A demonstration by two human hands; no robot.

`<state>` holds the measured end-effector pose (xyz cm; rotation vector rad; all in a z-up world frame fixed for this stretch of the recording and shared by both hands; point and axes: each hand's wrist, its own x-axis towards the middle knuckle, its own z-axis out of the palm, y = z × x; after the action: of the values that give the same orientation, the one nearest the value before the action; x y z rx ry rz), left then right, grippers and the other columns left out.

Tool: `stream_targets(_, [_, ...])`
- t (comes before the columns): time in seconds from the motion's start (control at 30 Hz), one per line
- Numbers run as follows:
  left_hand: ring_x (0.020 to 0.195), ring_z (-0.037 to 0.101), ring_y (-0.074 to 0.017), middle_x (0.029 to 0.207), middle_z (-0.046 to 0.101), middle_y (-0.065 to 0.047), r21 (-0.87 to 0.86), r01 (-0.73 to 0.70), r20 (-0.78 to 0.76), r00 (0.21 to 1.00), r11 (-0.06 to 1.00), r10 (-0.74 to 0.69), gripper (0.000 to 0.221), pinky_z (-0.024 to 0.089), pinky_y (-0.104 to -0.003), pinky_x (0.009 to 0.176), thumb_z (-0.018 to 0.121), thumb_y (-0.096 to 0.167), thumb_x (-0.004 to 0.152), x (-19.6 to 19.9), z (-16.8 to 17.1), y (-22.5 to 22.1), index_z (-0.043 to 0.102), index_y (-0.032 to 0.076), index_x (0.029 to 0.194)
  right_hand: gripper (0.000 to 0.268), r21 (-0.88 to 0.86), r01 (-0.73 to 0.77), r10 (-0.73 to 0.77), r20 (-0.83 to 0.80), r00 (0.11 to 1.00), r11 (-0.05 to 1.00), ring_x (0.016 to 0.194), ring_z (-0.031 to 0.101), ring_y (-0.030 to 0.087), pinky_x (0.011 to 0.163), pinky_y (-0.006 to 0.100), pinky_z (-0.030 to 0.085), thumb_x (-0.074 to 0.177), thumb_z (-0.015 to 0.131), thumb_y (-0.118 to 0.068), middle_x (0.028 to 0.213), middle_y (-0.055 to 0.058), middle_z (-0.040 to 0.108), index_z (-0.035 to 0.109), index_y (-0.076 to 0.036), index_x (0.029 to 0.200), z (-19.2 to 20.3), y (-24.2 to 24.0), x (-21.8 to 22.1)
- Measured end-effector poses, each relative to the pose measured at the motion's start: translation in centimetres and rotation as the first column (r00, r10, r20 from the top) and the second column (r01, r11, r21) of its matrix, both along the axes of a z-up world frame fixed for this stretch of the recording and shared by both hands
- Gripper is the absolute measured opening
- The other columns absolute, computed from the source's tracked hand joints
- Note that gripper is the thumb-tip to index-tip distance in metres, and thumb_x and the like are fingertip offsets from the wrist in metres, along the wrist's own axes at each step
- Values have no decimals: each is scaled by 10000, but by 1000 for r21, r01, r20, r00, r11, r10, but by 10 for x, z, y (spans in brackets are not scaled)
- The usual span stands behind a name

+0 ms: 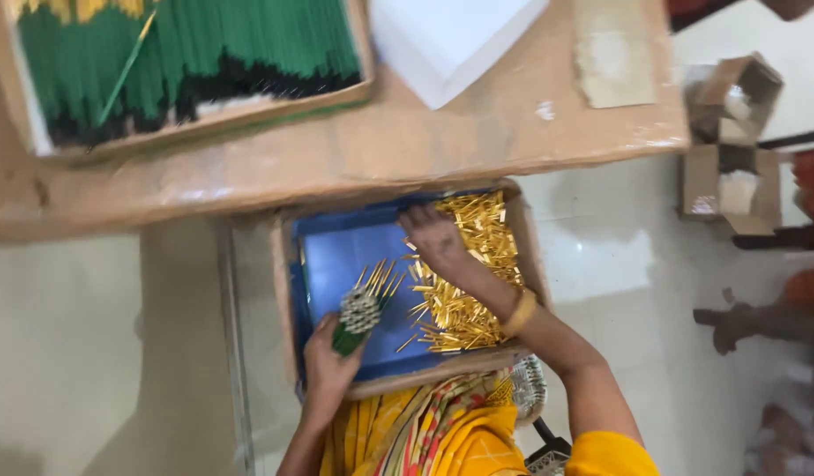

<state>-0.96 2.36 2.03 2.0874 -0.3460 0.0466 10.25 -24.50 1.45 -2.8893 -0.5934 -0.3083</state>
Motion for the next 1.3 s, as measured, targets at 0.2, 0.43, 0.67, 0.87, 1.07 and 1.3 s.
stream_targets(0.2, [675,693,-140,761,762,-100,-188,-201,-615,787,961,44,252,559,-322,625,813,194,847,-4,-49,11,769,-7,992,317,103,-125,112,122,986,987,980,642,377,822,518,565,732,705,-192,972,167,672,659,-85,1027,-45,-24,14])
stream_targets(0.43, [766,688,-132,933,744,-52,-542,-388,-651,755,746,-81,282,585,-297,621,809,104,816,24,9,-3,712,-7,1056,145,807,198,62,-278,959,556,764,667,224,647,324,549,984,737,-146,881,98,686,682,-12,993,-18,-7,-13])
stream_targets(0.67, [622,616,-158,740,656,-65,-685,-452,-670,699,571,-251,139,496,-295,557,773,82,873,23,4,4,685,9,953,111,777,628,502,-525,688,-48,831,762,175,674,303,633,1005,669,-144,931,83,732,639,-42,1034,-7,29,-31])
stream_targets(0.87, [602,603,-159,720,644,-71,-708,-464,-654,716,532,-245,133,496,-308,566,774,64,868,25,18,6,683,-3,939,110,771,634,581,-489,651,-60,821,763,197,644,319,631,1022,667,-145,946,90,719,614,-48,1024,10,43,-29])
stream_targets(1.07, [599,579,-155,743,622,-63,-746,-441,-630,711,500,-313,160,478,-312,563,755,39,874,19,-6,5,642,-8,977,94,749,653,545,-502,671,-114,776,764,216,607,334,631,1028,642,-140,900,107,732,613,-51,1023,-1,39,-32])
stream_targets(1.3, [587,565,-176,716,600,-78,-715,-458,-674,653,528,-346,152,492,-334,587,718,9,857,30,-29,-2,635,-42,974,161,819,573,527,-476,704,-27,728,729,162,622,266,573,1056,654,-204,913,87,761,658,-42,1058,3,27,-37])
